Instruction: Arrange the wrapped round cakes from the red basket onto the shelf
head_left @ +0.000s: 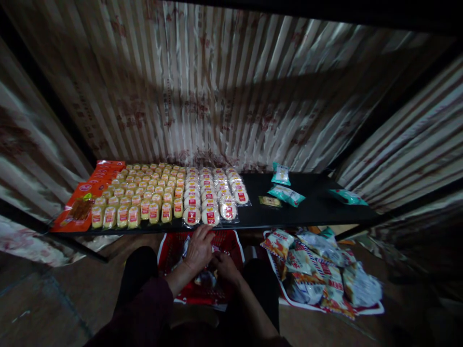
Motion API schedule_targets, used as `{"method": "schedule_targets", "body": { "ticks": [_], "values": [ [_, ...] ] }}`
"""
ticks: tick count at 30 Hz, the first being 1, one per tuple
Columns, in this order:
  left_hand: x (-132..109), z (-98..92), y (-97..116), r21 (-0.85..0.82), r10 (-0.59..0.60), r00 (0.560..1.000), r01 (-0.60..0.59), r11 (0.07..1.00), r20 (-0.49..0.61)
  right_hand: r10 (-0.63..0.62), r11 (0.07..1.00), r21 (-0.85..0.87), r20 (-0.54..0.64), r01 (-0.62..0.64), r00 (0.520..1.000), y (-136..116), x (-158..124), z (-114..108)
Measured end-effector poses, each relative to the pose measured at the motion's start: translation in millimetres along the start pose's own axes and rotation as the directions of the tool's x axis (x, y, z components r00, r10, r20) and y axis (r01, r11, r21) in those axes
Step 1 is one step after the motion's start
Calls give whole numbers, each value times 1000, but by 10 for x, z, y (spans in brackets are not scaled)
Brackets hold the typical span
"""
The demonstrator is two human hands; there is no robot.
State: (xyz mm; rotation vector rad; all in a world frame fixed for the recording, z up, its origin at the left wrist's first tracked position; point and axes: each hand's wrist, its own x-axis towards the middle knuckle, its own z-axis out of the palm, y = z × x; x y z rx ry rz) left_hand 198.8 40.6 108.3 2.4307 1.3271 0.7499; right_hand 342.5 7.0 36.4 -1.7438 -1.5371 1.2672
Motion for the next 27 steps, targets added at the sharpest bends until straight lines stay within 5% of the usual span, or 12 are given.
{"method": "schedule_targets", "body": {
  "ticks": [2, 4, 7, 9, 11, 17, 23, 27],
  "values": [
    [129, -33, 27, 93, 6, 999, -1, 996, -52, -61, 998, 33, 2, 61, 998, -155, 13, -236],
    [261, -33, 42, 157, -4, 997, 16, 987, -77, -127, 990, 37, -144, 134, 981, -301, 53, -448],
    [419, 25, 46, 209, -21, 996, 40, 977, -92, -318, 948, -143, -470, 285, 823, -469, 190, -692],
    [482, 90, 35, 228, -35, 995, 55, 972, -93, -413, 910, -299, -582, 288, 701, -529, 335, -799],
    [514, 161, 13, 236, -50, 995, 70, 969, -89, -435, 893, -390, -626, 224, 647, -549, 503, -867],
    [525, 292, -49, 241, -62, 994, 83, 967, -95, -419, 874, -462, -565, 148, 711, -497, 886, -893],
    [539, 287, -23, 223, -69, 991, 94, 970, -118, -424, 873, -466, -584, 142, 692, -458, 898, -813],
    [616, 232, 41, 221, -61, 988, 92, 971, -143, -348, 890, -454, -632, 33, 693, -539, 857, -806]
  ]
}}
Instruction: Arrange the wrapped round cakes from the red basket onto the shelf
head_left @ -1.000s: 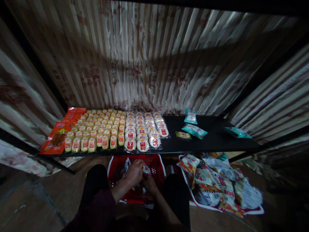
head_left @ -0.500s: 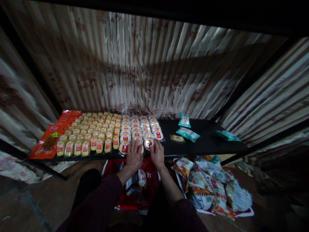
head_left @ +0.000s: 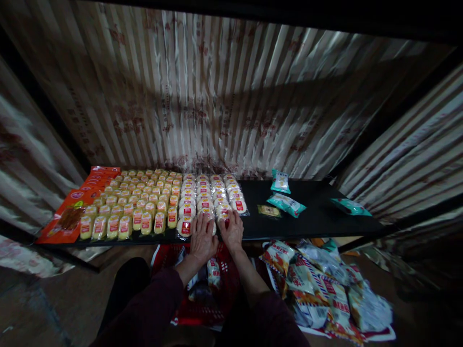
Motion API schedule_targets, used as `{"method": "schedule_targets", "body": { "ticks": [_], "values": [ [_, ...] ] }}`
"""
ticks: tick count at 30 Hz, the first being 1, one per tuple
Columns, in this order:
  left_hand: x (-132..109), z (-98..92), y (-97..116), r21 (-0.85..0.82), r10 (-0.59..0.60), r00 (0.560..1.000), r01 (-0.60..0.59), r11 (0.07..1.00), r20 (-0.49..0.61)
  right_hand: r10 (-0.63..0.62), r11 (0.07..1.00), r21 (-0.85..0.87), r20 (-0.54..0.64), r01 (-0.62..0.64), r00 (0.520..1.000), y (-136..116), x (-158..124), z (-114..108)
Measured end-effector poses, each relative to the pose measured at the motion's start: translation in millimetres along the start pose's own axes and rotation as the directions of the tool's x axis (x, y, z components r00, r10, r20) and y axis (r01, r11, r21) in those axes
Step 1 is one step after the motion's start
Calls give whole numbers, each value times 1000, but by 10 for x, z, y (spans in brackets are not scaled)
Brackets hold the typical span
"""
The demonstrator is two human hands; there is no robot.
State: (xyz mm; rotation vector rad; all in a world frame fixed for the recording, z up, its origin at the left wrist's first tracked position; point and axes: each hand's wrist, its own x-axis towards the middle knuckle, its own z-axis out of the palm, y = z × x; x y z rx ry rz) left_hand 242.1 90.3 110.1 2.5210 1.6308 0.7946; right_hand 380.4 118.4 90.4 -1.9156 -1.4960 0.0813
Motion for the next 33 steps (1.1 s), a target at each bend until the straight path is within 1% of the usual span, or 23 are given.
{"method": "schedule_targets", "body": {
  "ticks": [2, 6, 9, 12, 15, 18, 22, 27, 33],
  "values": [
    [73, -30, 24, 0, -12, 1000, 12, 1000, -5, 33, 998, -44, 1, -33, 999, -44, 39, -26],
    [234, -40, 36, 10, -41, 999, 41, 999, -3, 14, 995, -100, 51, -9, 999, -100, 152, -54],
    [305, 20, 12, 20, -39, 999, 39, 999, 1, -30, 991, -123, 115, 44, 993, -114, 205, -53],
    [306, 109, -23, 22, -18, 1000, 18, 1000, 12, -50, 986, -151, 150, 73, 987, -117, 205, -36],
    [269, 165, -45, 33, -10, 1000, 9, 999, 15, -46, 980, -185, 137, 71, 990, -118, 172, -9],
    [243, 164, -47, 50, 1, 1000, -1, 999, 10, -60, 975, -206, 127, 86, 990, -112, 138, 16],
    [242, 146, -36, 75, 13, 1000, -10, 997, -27, -68, 972, -218, 108, 91, 992, -100, 112, 33],
    [251, 179, -51, 94, 34, 997, -28, 995, -63, -74, 968, -232, 87, 92, 993, -96, 108, 27],
    [263, 167, -79, 97, 51, 995, -43, 994, -81, -91, 960, -264, 15, 91, 996, -66, 108, 24]
  ]
}}
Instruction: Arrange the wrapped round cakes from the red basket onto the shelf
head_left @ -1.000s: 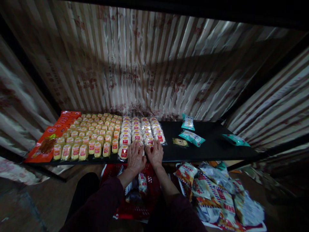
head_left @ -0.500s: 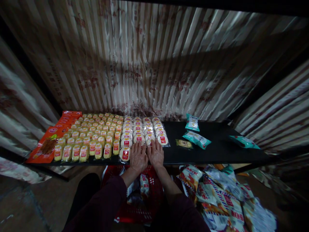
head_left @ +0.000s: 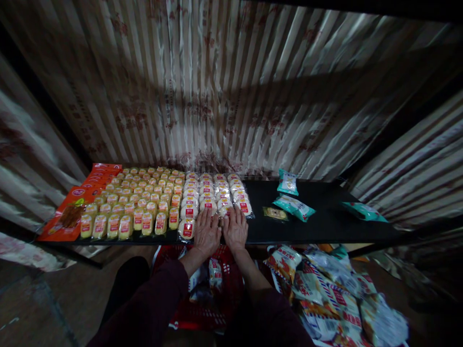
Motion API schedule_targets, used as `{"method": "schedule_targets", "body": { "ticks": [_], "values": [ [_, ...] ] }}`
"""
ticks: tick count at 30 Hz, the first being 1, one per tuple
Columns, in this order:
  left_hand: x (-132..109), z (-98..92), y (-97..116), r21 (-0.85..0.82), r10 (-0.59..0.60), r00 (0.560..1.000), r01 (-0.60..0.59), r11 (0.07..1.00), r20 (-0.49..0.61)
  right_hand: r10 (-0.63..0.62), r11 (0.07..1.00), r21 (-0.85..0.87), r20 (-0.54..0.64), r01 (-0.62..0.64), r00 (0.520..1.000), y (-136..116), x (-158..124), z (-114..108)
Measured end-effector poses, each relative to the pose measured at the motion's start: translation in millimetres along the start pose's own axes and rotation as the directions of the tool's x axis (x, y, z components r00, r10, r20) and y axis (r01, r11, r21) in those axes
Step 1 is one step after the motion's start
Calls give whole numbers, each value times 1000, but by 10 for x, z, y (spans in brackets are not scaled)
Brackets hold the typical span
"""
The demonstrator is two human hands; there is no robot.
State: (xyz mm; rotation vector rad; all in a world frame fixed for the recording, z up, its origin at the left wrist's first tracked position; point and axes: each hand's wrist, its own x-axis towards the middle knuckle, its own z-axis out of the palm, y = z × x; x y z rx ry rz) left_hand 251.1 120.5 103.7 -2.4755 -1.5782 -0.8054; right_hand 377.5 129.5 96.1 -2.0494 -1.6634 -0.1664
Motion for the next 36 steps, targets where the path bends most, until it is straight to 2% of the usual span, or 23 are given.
{"method": "schedule_targets", "body": {
  "ticks": [11, 18, 24, 30, 36],
  "values": [
    [20, -5, 9, -16, -16, 999, 17, 1000, 38, -30, 999, -15, -12, 30, 999, 39, -16, 24],
    [162, -36, -26, 10, -80, 996, 79, 997, 47, -179, 984, -10, -53, 179, 982, -39, 57, -33],
    [297, -1, -66, 32, -101, 992, 99, 995, 71, -157, 988, 2, 1, 157, 988, -38, 103, 46],
    [459, 38, -93, 27, -172, 984, 170, 985, 57, -131, 991, -4, -28, 131, 991, -32, 126, 57],
    [461, 102, -113, 56, -150, 988, 148, 987, 32, -132, 991, -4, 2, 132, 991, -63, 128, 54]
  ]
}}
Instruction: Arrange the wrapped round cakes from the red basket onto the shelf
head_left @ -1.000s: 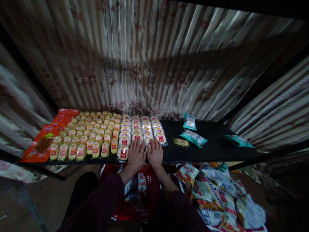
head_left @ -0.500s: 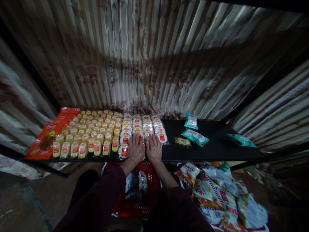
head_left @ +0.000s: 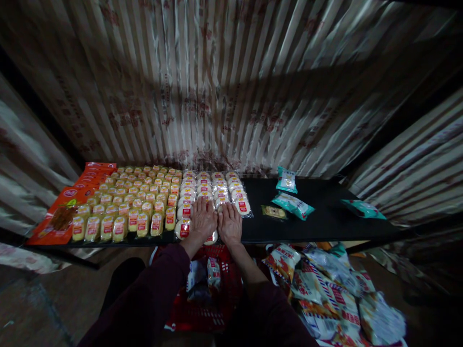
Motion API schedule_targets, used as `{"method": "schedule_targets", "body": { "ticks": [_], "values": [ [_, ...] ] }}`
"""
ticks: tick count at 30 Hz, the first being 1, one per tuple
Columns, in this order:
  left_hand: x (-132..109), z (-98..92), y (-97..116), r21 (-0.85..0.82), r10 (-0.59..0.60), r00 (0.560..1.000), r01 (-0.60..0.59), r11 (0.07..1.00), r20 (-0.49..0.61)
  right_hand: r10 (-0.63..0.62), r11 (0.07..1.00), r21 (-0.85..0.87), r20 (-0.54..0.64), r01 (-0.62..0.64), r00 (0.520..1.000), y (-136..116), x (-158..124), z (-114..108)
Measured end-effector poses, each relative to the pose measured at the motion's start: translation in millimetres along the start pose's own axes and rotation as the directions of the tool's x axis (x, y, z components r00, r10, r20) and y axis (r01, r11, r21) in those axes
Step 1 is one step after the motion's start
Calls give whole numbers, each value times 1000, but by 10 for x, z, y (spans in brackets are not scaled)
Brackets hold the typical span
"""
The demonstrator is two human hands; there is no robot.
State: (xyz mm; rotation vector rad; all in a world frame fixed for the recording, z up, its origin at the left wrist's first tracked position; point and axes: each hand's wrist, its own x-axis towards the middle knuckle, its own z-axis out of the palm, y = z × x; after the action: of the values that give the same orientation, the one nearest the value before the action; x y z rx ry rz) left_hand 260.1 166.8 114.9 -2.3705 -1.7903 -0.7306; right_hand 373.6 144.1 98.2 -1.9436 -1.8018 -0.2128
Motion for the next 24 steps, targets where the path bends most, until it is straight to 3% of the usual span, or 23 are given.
{"method": "schedule_targets", "body": {
  "ticks": [11, 24],
  "values": [
    [18, -9, 10, 3, 7, 1000, -7, 1000, 13, -14, 1000, -2, 44, 14, 999, 5, 172, 18],
    [17, 54, -3, 26, 60, 998, -60, 998, -8, 6, 999, 41, -28, -5, 1000, 19, 286, 57]
  ]
}}
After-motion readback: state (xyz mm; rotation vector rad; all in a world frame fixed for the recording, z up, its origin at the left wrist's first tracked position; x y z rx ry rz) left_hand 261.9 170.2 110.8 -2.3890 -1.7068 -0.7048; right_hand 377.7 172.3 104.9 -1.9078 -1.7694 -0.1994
